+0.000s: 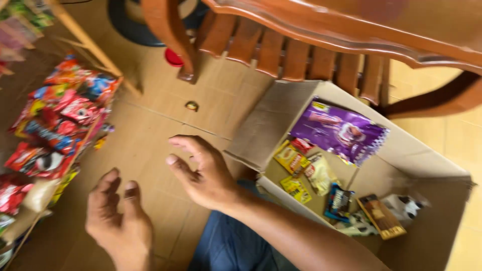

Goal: The person stocks snacks and packaged food onto a retail display shelf from a cardboard box.

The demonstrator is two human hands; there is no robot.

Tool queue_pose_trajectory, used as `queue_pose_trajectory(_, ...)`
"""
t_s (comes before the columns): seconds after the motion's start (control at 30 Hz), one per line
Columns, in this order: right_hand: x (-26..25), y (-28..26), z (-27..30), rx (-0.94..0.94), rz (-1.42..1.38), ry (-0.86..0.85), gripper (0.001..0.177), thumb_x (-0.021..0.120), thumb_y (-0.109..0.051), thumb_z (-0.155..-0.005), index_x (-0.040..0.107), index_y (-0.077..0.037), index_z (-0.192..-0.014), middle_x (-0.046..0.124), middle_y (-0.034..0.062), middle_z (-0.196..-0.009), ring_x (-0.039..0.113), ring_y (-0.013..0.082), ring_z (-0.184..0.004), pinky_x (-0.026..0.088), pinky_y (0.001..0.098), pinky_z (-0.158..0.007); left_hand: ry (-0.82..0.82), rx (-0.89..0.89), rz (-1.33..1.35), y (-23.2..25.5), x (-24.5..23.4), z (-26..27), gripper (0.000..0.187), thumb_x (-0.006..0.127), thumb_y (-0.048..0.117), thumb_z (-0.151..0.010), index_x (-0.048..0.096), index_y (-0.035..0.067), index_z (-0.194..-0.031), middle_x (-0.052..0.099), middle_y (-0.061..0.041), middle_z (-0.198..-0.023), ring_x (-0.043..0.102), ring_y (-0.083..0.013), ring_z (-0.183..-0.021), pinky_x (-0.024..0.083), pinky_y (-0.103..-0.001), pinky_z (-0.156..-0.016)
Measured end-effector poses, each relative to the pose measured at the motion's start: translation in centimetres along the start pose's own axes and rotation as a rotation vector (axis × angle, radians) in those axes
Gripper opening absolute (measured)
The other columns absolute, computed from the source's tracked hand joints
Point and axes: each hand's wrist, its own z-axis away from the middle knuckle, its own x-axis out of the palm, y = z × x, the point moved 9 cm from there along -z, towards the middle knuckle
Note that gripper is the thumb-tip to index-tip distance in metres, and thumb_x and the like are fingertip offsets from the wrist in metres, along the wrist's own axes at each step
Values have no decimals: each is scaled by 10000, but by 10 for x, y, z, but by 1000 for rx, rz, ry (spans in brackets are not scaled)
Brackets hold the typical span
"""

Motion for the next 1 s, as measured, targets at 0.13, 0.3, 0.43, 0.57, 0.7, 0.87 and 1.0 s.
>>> queue_pose_trajectory(0.13,-92,35,21,17,17,114,344,658,-242,-1020,622,-46,-1300,706,113,-1242,687,218,-1136,568,357,-950,-133,94,33,54,77,40,304,692,27,-1000,654,-37,-1295,692,-112,-1274,624,-187,-1164,468,-301,-1043)
queue_pose_trajectory(0.3,-194,91,61,184,-28,257,292,633,-145,-1020,596,-53,-1295,693,91,-1214,657,141,-1126,568,289,-930,-288,156,155,105,154,90,311,667,49,-937,653,-12,-1241,694,-130,-1220,654,-233,-1172,492,-360,-1057)
queue_pose_trajectory(0.43,-262,139,98,222,-59,350,286,628,-110,-1014,604,-35,-1289,705,85,-1172,644,119,-1052,546,263,-900,-408,91,208,115,206,126,305,698,55,-896,678,2,-1196,718,-133,-1145,684,-243,-1099,514,-359,-1002)
queue_pose_trajectory(0.57,-318,170,139,253,-26,433,254,616,-109,-1038,599,-6,-1270,693,61,-1108,607,94,-975,509,246,-831,-524,73,230,122,257,173,316,701,53,-876,684,7,-1189,733,-153,-1113,718,-269,-1047,541,-366,-965)
queue_pose_trajectory(0.7,-359,225,200,309,131,525,257,627,-115,-1024,607,-1,-1254,674,50,-1023,615,93,-918,518,249,-799,-673,83,236,109,309,234,303,716,79,-861,682,17,-1156,730,-161,-1058,723,-316,-1005,564,-409,-899)
queue_pose_trajectory(0.87,-396,281,255,460,221,572,256,641,-130,-995,614,-1,-1214,716,70,-990,663,114,-898,544,278,-798,-817,56,227,86,340,298,280,715,72,-855,677,14,-1126,721,-187,-1079,698,-369,-1016,549,-455,-903)
queue_pose_trajectory(1.0,-407,316,278,702,391,532,345,682,-190,-938,610,-38,-1239,746,114,-1030,727,185,-888,573,334,-771,-907,76,42,74,350,319,257,685,135,-874,679,33,-1110,718,-179,-1087,688,-380,-1008,542,-478,-860)
